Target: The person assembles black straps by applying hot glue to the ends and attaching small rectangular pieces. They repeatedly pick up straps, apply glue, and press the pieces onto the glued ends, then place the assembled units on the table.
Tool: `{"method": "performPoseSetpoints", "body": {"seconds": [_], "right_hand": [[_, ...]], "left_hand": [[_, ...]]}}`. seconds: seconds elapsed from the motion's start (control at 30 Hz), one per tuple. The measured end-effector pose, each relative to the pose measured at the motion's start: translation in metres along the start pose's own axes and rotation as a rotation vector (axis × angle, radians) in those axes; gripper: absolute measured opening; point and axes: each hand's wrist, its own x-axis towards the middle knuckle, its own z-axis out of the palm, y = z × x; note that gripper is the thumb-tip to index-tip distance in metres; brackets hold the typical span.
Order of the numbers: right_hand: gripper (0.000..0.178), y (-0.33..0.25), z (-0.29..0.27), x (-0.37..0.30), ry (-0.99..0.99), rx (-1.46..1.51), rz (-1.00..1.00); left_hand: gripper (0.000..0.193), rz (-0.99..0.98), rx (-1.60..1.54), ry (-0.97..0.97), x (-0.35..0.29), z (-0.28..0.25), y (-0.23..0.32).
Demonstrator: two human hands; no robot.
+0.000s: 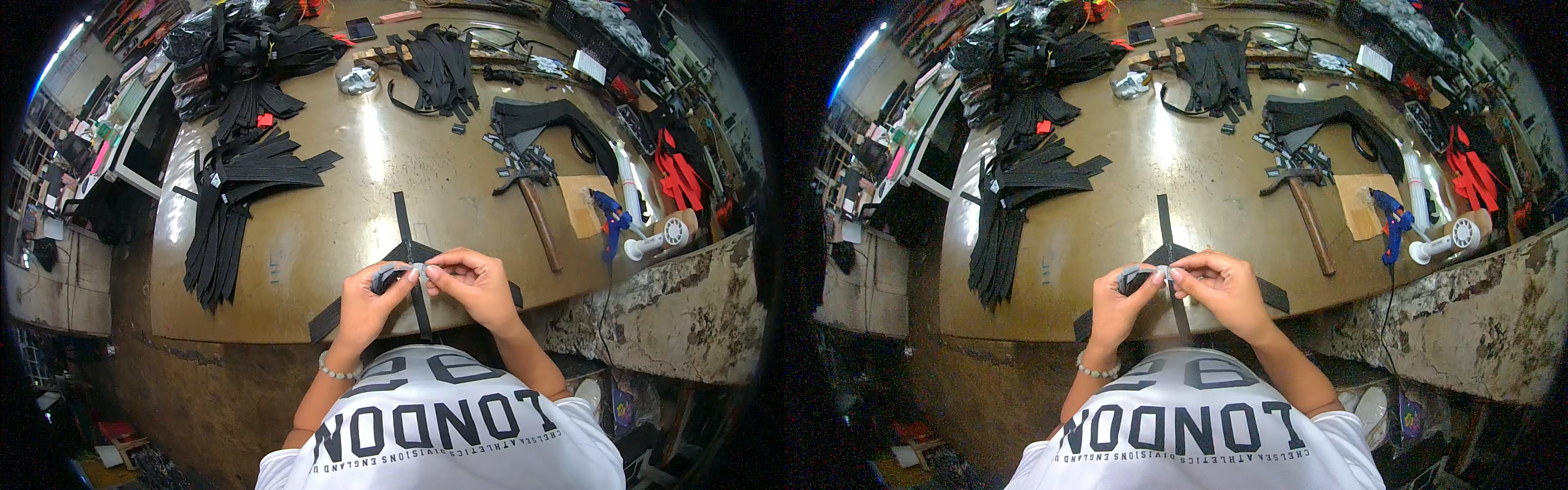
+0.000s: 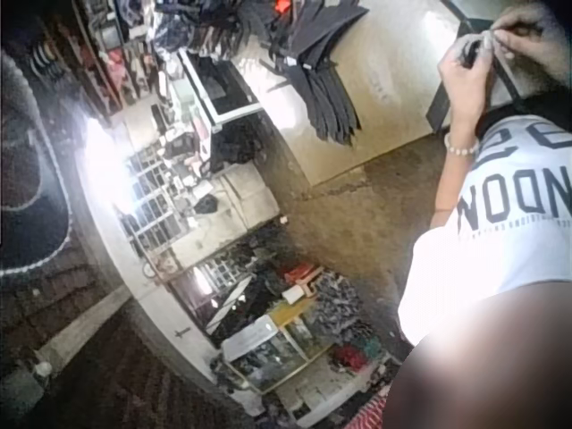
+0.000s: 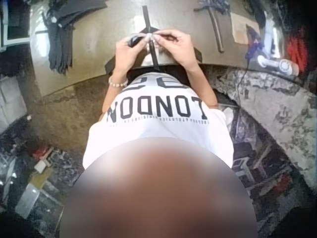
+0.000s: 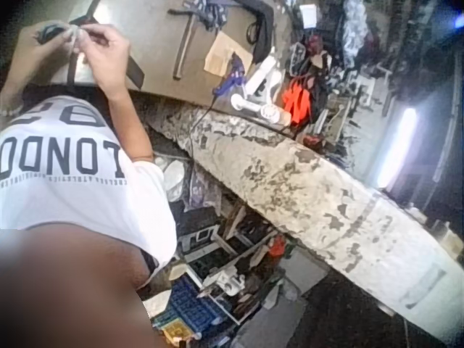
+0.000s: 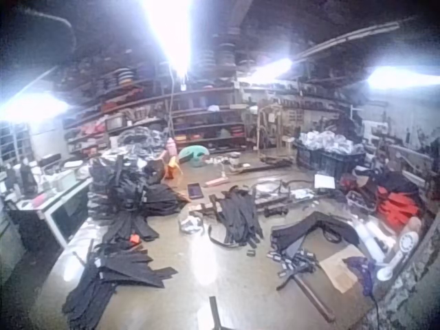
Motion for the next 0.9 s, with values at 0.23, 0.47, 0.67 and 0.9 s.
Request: {"method": "performPoseSetpoints", "body": {"seconds": [0.23, 0.47, 0.67, 0.9], "right_hand": [[0.015, 0.008, 0.002, -0.002, 0.049, 0.044, 0.014], [0.024, 0.012, -0.009, 0.025, 0.144, -0.708, -0.032], [0.032, 0.040, -0.013, 0.047, 0.116, -0.937, 0.028], [0.030, 0.037, -0.019, 0.056, 0.026, -0.796, 0.159]], "left_hand": [[0.016, -0.042, 0.122, 0.015, -0.001, -0.002, -0.006], [0.024, 0.135, 0.545, 0.011, 0.036, -0.001, -0.018], [0.031, 0.064, 0.693, 0.008, 0.051, -0.007, -0.037], [0.036, -0.047, 0.373, 0.209, 0.060, -0.016, -0.053]]}}
